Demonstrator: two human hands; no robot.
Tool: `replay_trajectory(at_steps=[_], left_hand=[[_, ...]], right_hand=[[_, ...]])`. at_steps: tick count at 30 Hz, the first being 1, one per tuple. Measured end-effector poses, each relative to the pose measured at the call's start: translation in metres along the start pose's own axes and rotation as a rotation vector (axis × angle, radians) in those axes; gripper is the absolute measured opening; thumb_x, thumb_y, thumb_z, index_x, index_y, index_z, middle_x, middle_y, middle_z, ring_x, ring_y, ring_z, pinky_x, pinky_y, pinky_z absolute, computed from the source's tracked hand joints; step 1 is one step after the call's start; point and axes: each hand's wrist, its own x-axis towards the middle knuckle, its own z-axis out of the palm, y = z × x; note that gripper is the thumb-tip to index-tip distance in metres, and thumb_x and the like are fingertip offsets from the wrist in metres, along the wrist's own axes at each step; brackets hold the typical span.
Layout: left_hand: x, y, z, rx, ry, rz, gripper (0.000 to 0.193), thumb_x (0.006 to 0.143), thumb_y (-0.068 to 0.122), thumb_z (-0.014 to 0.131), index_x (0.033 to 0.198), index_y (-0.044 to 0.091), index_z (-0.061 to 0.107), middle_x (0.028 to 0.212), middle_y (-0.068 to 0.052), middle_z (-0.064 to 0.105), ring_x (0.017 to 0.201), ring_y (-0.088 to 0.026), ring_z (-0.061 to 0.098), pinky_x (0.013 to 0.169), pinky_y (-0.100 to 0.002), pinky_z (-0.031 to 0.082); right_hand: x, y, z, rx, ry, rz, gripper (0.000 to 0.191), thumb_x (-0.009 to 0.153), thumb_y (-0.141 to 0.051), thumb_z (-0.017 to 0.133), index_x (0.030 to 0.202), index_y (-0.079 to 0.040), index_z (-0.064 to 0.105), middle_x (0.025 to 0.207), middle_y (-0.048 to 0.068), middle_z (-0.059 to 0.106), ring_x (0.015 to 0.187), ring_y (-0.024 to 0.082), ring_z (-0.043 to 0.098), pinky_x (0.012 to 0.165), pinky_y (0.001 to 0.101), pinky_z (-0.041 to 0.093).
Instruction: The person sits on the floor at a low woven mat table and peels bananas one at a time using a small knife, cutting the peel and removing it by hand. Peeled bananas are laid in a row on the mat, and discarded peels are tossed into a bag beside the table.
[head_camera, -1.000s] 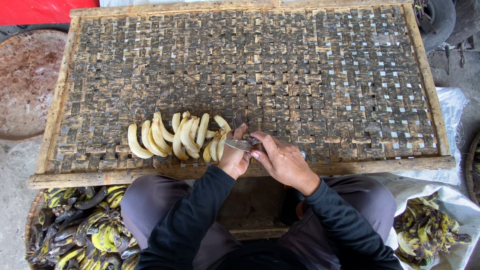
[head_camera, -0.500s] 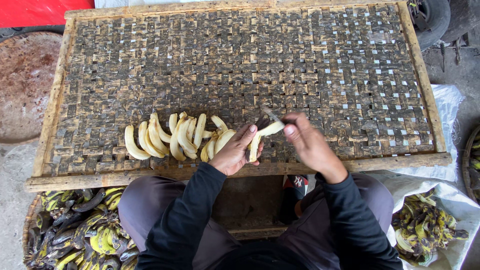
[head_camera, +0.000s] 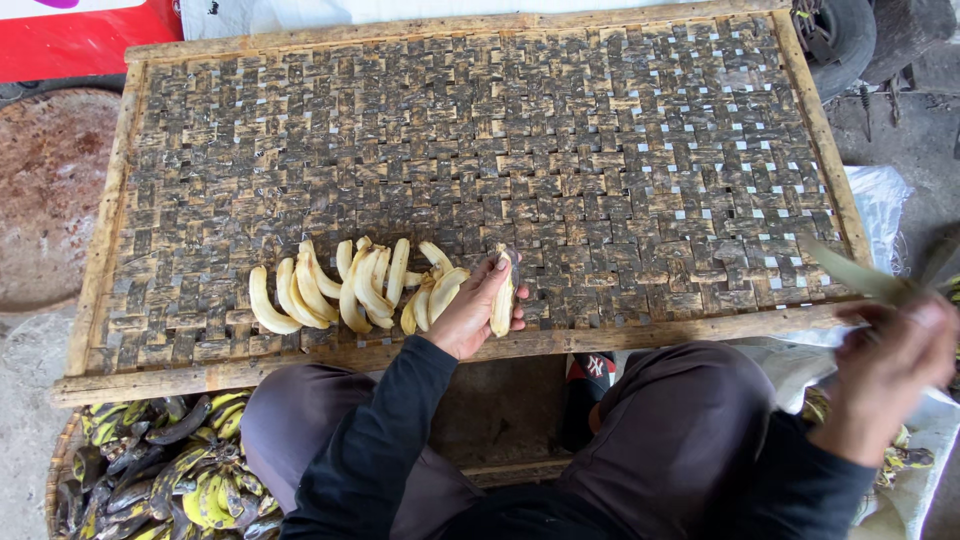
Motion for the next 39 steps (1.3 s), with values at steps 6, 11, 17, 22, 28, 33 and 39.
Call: replay_trajectory(at_steps=[6, 11, 17, 22, 28, 33, 39], left_hand=[[-0.001, -0.009, 0.009, 0.165, 0.097, 0.125, 0.059, 0.102, 0.058, 0.041, 0.156, 0.034, 0.04, 0.092, -0.003, 0.057, 0.064, -0.009, 0.051, 0.053, -0.026, 0.046], [-0.002, -0.008, 0.02, 0.19, 0.185, 0.14, 0.062, 0.099, 0.062, 0.04, 0.158, 0.046, 0.033, 0.095, 0.0, 0.055, 0.062, -0.009, 0.048, 0.052, -0.024, 0.045], [-0.006, -0.009, 0.02, 0.197, 0.175, 0.173, 0.06, 0.101, 0.063, 0.039, 0.158, 0.047, 0.035, 0.096, 0.0, 0.055, 0.067, -0.007, 0.05, 0.054, -0.023, 0.046], [0.005, -0.02, 0.009, 0.173, 0.145, 0.237, 0.063, 0.104, 0.057, 0.043, 0.16, 0.028, 0.042, 0.114, -0.001, 0.056, 0.076, -0.008, 0.05, 0.063, -0.025, 0.049], [0.025, -0.039, 0.007, 0.034, 0.202, 0.343, 0.064, 0.104, 0.047, 0.05, 0.154, 0.007, 0.044, 0.147, -0.006, 0.056, 0.129, -0.014, 0.055, 0.103, -0.028, 0.049], [0.021, -0.044, 0.013, 0.014, 0.177, 0.406, 0.054, 0.107, 0.04, 0.049, 0.148, 0.004, 0.049, 0.14, -0.008, 0.06, 0.125, -0.015, 0.057, 0.103, -0.029, 0.048], [0.018, -0.037, 0.018, -0.12, 0.178, 0.479, 0.04, 0.108, 0.032, 0.047, 0.136, 0.005, 0.058, 0.128, -0.003, 0.064, 0.117, -0.01, 0.059, 0.1, -0.027, 0.049]], right_hand=[[-0.055, 0.078, -0.114, -0.999, 0.192, -0.043, 0.057, 0.127, -0.032, 0.022, 0.107, 0.007, 0.059, 0.099, 0.023, 0.067, 0.082, 0.032, 0.067, 0.072, 0.0422, 0.054], [-0.097, 0.091, -0.111, -1.276, 0.134, 0.283, 0.067, 0.124, -0.048, 0.042, 0.119, 0.016, 0.061, 0.121, 0.039, 0.057, 0.09, 0.051, 0.068, 0.068, 0.0579, 0.056], [-0.087, 0.081, -0.109, -1.257, 0.21, 0.322, 0.084, 0.116, -0.056, 0.045, 0.16, 0.015, 0.037, 0.12, 0.046, 0.052, 0.095, 0.058, 0.064, 0.074, 0.0607, 0.055], [-0.044, 0.04, -0.079, -1.059, 0.212, -0.199, 0.055, 0.117, -0.027, 0.059, 0.153, 0.009, 0.036, 0.135, 0.037, 0.05, 0.109, 0.044, 0.066, 0.092, 0.0466, 0.058], [-0.029, -0.051, 0.09, -0.152, -0.224, 0.042, 0.039, 0.107, -0.02, 0.064, 0.141, -0.004, 0.057, 0.111, 0.008, 0.068, 0.085, 0.016, 0.063, 0.069, 0.0278, 0.052], [-0.069, -0.09, 0.246, -0.093, -0.613, -0.549, 0.036, 0.097, -0.024, 0.075, 0.123, -0.003, 0.063, 0.109, 0.012, 0.062, 0.091, 0.023, 0.068, 0.075, 0.0361, 0.059], [-0.096, -0.082, 0.292, -0.024, -0.558, -0.517, 0.027, 0.098, -0.012, 0.071, 0.12, 0.0, 0.061, 0.107, 0.017, 0.061, 0.089, 0.033, 0.068, 0.073, 0.0399, 0.057]])
